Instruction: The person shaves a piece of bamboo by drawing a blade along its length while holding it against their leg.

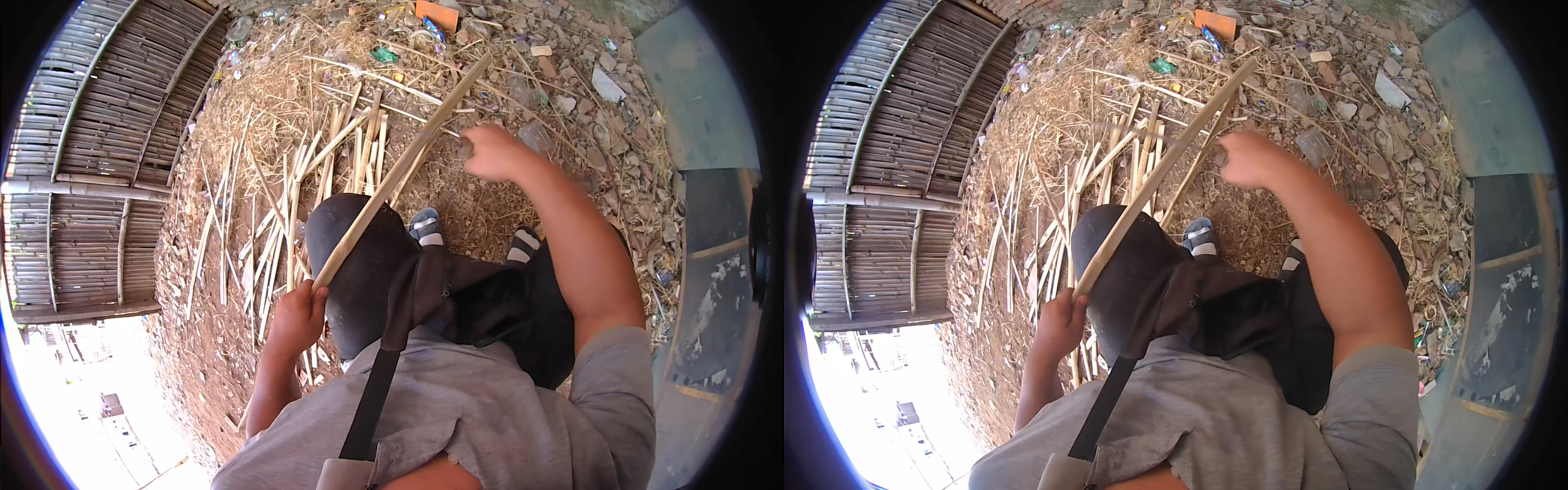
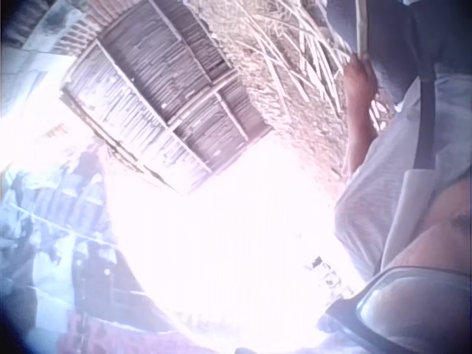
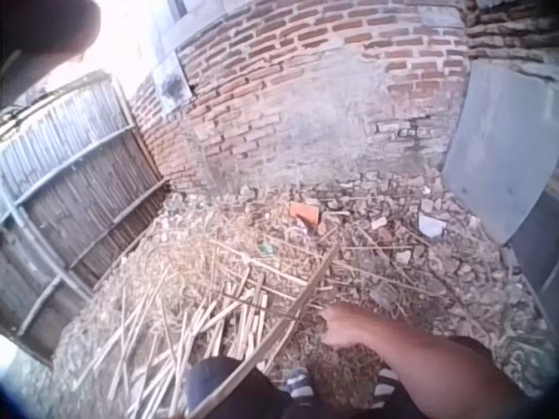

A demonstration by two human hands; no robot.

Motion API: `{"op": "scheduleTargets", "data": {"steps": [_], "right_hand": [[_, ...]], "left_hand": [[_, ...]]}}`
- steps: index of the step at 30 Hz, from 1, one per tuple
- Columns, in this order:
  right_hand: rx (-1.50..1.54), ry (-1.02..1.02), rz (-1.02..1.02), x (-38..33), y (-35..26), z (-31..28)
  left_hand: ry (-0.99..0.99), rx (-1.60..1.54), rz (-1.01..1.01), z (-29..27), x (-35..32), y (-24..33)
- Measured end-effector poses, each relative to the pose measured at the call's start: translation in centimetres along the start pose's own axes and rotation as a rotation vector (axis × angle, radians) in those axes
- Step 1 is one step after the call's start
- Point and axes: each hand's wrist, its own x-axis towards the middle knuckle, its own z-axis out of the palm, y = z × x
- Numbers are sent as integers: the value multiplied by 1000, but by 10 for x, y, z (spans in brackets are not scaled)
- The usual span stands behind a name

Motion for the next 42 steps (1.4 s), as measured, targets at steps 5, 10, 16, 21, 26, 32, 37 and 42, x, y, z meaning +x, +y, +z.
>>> {"op": "scheduleTargets", "data": {"steps": [5,10,16,21,26,32,37,42], "right_hand": [[-35,-16,-179,-5,-20,19],[105,169,73,6,18,-1],[-102,-78,-196,-18,-32,15],[39,26,60,1,10,-1],[-7,31,-103,-14,-27,8],[-49,4,-171,-10,3,1],[81,123,41,-7,18,-4],[-213,-66,-276,-23,-37,11]], "left_hand": [[32,76,-24,11,-5,-3],[45,52,-5,9,-1,-5],[-1,24,-7,8,-2,-4],[0,36,-8,7,2,-5],[-3,17,-17,8,1,-5],[46,56,-8,15,-2,-9],[32,8,10,9,3,-3],[65,59,25,13,1,-12]]}}
